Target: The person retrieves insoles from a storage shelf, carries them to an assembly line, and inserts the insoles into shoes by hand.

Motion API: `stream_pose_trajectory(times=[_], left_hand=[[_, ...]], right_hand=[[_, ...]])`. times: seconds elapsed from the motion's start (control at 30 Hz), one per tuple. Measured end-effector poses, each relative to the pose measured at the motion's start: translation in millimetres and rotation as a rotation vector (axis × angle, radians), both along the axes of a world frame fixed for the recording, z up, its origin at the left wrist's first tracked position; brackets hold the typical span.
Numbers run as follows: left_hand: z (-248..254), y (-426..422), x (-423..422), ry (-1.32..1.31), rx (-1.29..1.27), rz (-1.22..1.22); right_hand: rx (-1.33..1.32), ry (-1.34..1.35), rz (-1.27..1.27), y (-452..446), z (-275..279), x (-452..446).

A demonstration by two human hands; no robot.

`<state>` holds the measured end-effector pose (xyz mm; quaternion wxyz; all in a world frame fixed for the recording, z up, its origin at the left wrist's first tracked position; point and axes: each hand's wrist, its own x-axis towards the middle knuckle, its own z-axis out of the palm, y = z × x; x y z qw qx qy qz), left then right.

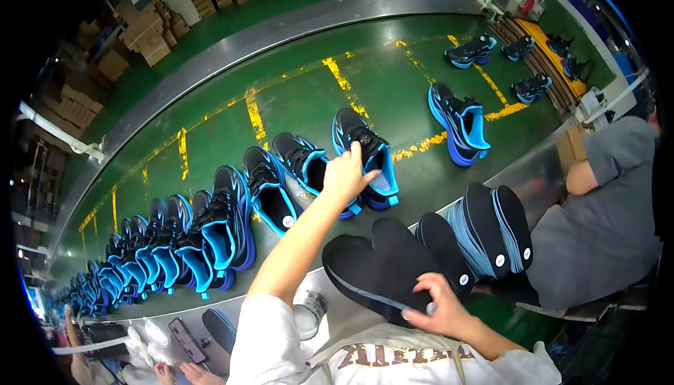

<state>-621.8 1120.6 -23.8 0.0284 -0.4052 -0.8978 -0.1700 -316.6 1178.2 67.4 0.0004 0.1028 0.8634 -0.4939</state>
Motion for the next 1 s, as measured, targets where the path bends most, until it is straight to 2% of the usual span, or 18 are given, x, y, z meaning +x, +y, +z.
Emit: stream_pose_trajectory(times=[0.03, 0.1, 0.17, 0.23, 0.27, 0.43, 0.47, 0.53, 0.7, 0.77, 0.83, 0.87, 1.0], left_hand=[[-10.5, 3.8, 0.9, 0.108, -0.015, -0.019], [-25.0, 19.3, -8.3, 0.104, 0.016, 0.068], [-23.0, 27.9, -13.1, 0.095, 0.081, 0.040], [-20.6, 35.3, -18.6, 0.074, 0.107, -0.003], [-8.7, 39.5, -17.0, -0.034, 0.115, 0.017], [-0.4, 47.9, -18.4, -0.333, 0.280, 0.127], [-1.8, 46.3, -18.5, -0.369, 0.319, 0.161], [-5.7, 45.1, -17.4, -0.404, 0.411, 0.221], [-10.6, 41.8, -20.2, -0.532, 0.429, 0.226], [-21.6, 41.6, -22.5, -0.523, 0.556, 0.207], [-22.2, 38.6, -24.9, -0.761, 0.531, 0.243], [-21.6, 37.7, -25.3, -0.784, 0.532, 0.239], [-4.2, 37.8, -22.0, -0.901, 0.515, 0.274]], right_hand=[[-0.021, -0.019, -0.038, 14.5, 8.4, -4.3], [0.321, 0.138, -0.116, 45.5, 3.9, -7.8], [0.281, 0.110, -0.228, 76.2, 14.3, -23.1], [0.374, 0.146, -0.320, 95.7, 16.5, -44.6], [0.441, 0.225, -0.337, 102.5, 25.0, -58.0], [0.587, 0.375, -0.116, 121.3, 42.1, -106.2], [0.582, 0.332, -0.080, 120.1, 43.3, -114.1], [0.643, 0.304, 0.039, 126.1, 32.6, -127.0], [0.756, 0.161, 0.184, 128.1, -7.3, -168.0], [0.713, 0.162, 0.189, 124.6, -34.1, -183.9], [0.709, 0.165, 0.162, 116.9, -65.5, -198.8], [0.702, 0.152, 0.102, 110.6, -82.7, -206.8], [0.673, -0.128, 0.065, 97.1, -98.5, -224.2]])
